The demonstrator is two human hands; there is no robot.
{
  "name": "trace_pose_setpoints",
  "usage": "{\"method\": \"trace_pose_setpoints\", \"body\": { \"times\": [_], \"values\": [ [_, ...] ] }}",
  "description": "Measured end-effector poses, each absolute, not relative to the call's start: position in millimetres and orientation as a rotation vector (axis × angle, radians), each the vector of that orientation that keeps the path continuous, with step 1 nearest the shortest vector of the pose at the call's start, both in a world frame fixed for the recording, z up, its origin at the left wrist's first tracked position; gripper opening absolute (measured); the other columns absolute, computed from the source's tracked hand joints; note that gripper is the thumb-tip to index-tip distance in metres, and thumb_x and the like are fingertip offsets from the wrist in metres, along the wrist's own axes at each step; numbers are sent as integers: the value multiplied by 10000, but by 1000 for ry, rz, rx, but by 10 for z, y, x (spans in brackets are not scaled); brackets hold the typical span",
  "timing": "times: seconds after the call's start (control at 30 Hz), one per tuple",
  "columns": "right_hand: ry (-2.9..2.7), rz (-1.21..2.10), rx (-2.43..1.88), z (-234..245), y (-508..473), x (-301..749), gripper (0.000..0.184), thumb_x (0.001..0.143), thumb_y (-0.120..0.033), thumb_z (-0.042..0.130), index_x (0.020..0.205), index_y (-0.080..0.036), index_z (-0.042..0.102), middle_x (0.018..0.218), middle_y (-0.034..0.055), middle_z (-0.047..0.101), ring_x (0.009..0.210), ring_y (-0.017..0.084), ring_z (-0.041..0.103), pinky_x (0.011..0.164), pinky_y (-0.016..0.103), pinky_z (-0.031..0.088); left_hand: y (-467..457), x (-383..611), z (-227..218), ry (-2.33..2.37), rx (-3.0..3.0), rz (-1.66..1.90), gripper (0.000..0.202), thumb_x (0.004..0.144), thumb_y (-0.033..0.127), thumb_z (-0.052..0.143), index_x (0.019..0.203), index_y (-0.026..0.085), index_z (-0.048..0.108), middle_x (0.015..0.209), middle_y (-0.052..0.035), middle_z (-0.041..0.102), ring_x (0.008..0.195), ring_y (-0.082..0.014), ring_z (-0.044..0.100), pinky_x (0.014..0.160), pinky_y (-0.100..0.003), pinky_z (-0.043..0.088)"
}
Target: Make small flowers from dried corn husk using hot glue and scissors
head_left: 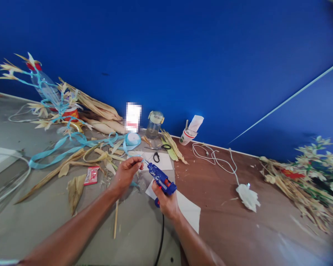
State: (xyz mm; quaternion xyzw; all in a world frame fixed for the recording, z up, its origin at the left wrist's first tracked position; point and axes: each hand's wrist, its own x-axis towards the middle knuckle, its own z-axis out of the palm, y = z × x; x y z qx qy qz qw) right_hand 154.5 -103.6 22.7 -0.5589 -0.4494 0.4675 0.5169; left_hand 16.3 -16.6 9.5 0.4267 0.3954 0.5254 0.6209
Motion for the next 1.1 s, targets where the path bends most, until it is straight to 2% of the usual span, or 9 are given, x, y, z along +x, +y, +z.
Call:
{"method": "trace_pose_setpoints", "body": {
  "times": [0.23,0.47,0.77,0.93,1.1],
  "values": [
    [-1096,1136,-1349,182,-1027,1575,375,722,-503,577,601,-194,401,541,-52,322,488,75,259,448,229,261,-161,162,84,860,916,1222,243,625,294,729,811,152,664,649,-8,623,651,-131,536,667,-253,389],
    [-1074,1159,-1324,126,-1037,1627,380,749,-532,543,624,-186,448,562,-39,372,490,80,325,444,224,280,-166,160,142,872,927,1223,255,612,307,742,795,149,662,638,-13,624,644,-133,531,659,-256,384],
    [-1037,1202,-1310,170,-1020,1596,386,732,-528,557,597,-179,461,543,-40,394,464,68,327,419,208,265,-173,166,124,839,900,1220,251,611,311,743,793,158,662,629,-8,621,633,-128,535,648,-253,389],
    [-1016,1207,-1221,148,-1015,1603,392,746,-531,550,599,-174,479,568,-25,426,511,82,383,490,230,312,-184,169,157,850,895,1224,271,589,319,757,780,153,658,621,-10,624,631,-133,541,648,-258,394],
    [-986,1235,-1190,160,-1014,1590,376,745,-515,563,605,-176,482,568,-26,432,512,84,385,495,233,315,-183,166,145,830,879,1217,251,604,309,754,779,156,660,619,-1,627,627,-116,531,653,-243,388]
  ]
}}
